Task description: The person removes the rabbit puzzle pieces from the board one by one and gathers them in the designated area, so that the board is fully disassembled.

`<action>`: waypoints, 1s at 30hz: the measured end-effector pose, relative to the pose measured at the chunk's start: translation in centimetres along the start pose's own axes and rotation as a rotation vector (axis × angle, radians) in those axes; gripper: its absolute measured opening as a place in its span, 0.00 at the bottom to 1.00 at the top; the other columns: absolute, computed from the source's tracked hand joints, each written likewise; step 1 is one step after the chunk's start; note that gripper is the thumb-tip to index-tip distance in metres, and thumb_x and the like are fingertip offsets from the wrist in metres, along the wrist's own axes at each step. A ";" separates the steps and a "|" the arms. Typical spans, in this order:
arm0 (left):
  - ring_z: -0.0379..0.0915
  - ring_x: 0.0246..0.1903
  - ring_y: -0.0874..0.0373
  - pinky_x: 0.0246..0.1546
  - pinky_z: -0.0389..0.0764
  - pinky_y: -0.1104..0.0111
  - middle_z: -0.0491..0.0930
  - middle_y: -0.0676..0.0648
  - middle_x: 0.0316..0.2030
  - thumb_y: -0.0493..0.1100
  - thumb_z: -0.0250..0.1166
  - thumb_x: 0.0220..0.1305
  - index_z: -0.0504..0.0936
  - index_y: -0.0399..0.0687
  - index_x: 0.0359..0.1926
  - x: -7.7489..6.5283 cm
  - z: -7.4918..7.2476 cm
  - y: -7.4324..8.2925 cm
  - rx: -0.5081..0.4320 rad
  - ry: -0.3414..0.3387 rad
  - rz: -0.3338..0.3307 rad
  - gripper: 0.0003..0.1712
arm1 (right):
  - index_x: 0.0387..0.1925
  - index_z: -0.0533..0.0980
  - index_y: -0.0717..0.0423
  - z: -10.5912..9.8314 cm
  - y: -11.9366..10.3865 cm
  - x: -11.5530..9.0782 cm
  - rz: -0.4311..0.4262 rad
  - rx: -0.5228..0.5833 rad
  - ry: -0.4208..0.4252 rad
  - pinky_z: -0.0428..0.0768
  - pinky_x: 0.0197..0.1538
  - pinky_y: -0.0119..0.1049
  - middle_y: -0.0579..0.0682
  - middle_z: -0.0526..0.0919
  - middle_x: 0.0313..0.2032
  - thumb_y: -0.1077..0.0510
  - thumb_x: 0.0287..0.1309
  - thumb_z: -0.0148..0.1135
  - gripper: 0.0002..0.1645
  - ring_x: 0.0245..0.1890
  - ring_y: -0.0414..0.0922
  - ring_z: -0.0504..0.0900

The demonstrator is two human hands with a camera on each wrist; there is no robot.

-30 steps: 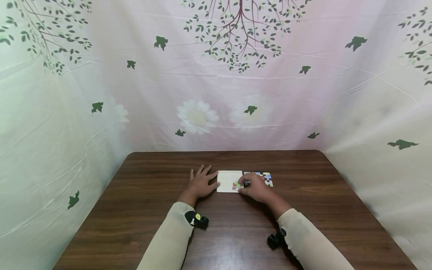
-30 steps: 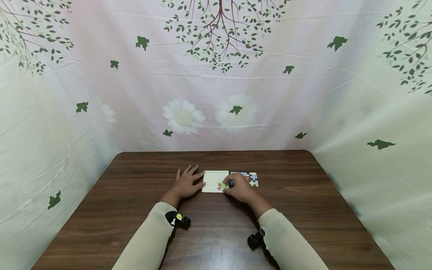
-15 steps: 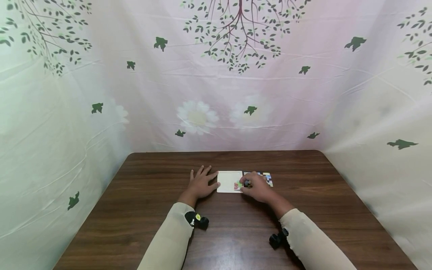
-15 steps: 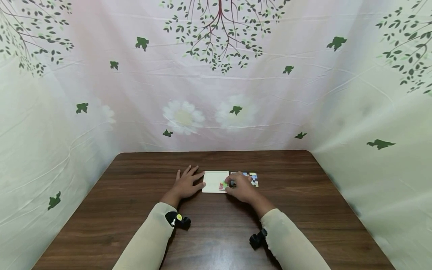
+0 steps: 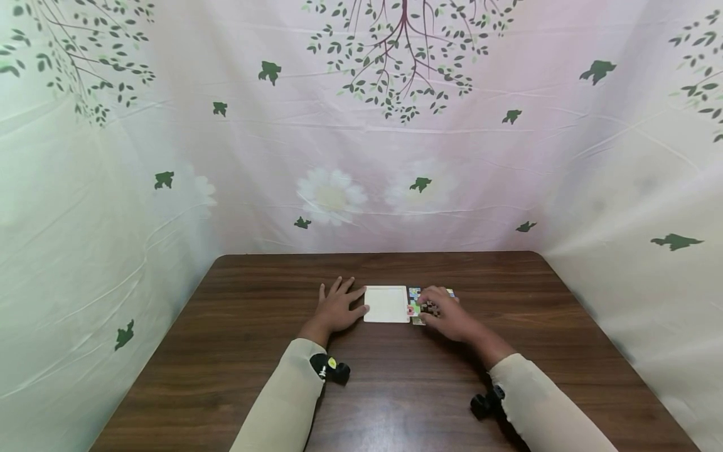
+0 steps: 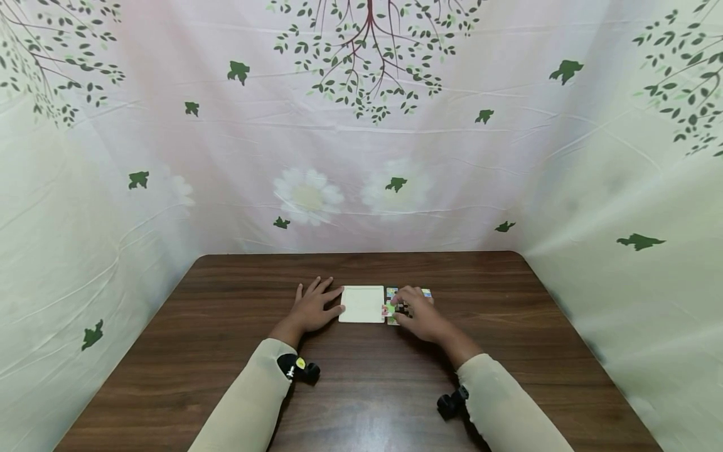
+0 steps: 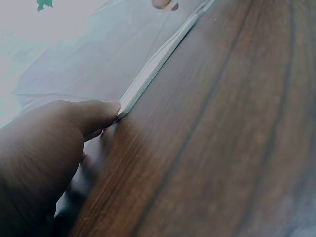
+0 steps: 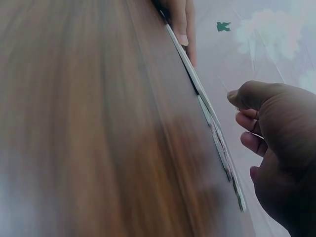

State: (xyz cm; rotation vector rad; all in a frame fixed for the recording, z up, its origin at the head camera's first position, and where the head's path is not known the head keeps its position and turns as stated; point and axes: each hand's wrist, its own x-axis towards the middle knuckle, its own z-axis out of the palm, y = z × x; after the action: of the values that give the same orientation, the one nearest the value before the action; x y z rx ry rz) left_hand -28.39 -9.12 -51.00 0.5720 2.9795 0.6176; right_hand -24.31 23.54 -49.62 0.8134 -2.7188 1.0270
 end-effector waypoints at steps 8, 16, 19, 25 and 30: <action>0.43 0.89 0.39 0.84 0.37 0.28 0.56 0.45 0.87 0.70 0.55 0.80 0.69 0.67 0.83 -0.3 -0.2 -0.3 -0.003 0.007 -0.007 0.38 | 0.52 0.82 0.49 -1.5 0.8 -1.3 0.048 0.014 -0.032 0.66 0.61 0.66 0.55 0.81 0.61 0.61 0.74 0.70 0.09 0.66 0.60 0.73; 0.43 0.89 0.39 0.84 0.37 0.28 0.55 0.44 0.88 0.70 0.55 0.80 0.68 0.66 0.84 -0.4 -0.2 -0.4 -0.039 0.024 -0.010 0.39 | 0.52 0.82 0.49 -2.3 1.6 -2.6 0.090 0.018 -0.028 0.68 0.64 0.72 0.56 0.80 0.62 0.61 0.74 0.69 0.10 0.67 0.61 0.72; 0.43 0.89 0.38 0.84 0.39 0.28 0.55 0.44 0.88 0.68 0.57 0.80 0.68 0.65 0.84 -0.5 -0.2 -0.3 -0.062 0.055 -0.011 0.38 | 0.53 0.82 0.49 -2.6 1.9 -3.1 0.098 0.019 -0.023 0.69 0.63 0.71 0.57 0.80 0.62 0.61 0.74 0.69 0.10 0.67 0.62 0.71; 0.42 0.88 0.36 0.83 0.41 0.28 0.55 0.43 0.88 0.66 0.59 0.80 0.69 0.63 0.83 -0.8 -0.1 -0.2 -0.056 0.099 -0.016 0.37 | 0.54 0.82 0.50 -3.5 2.5 -4.1 0.148 0.000 -0.017 0.71 0.67 0.72 0.58 0.79 0.64 0.61 0.75 0.69 0.10 0.70 0.64 0.70; 0.41 0.89 0.36 0.83 0.40 0.27 0.54 0.44 0.88 0.69 0.57 0.80 0.69 0.65 0.84 -1.3 -0.3 -0.2 -0.017 0.109 -0.042 0.38 | 0.55 0.81 0.52 -4.1 3.0 -4.6 0.201 0.006 -0.026 0.70 0.70 0.74 0.61 0.77 0.66 0.60 0.76 0.67 0.10 0.71 0.64 0.68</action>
State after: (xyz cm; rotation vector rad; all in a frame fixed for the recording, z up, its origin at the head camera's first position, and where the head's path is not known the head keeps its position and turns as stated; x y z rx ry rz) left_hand -27.29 -9.87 -50.90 0.4886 3.0749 0.6926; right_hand -22.24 30.07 -49.60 0.5670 -2.8671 1.0685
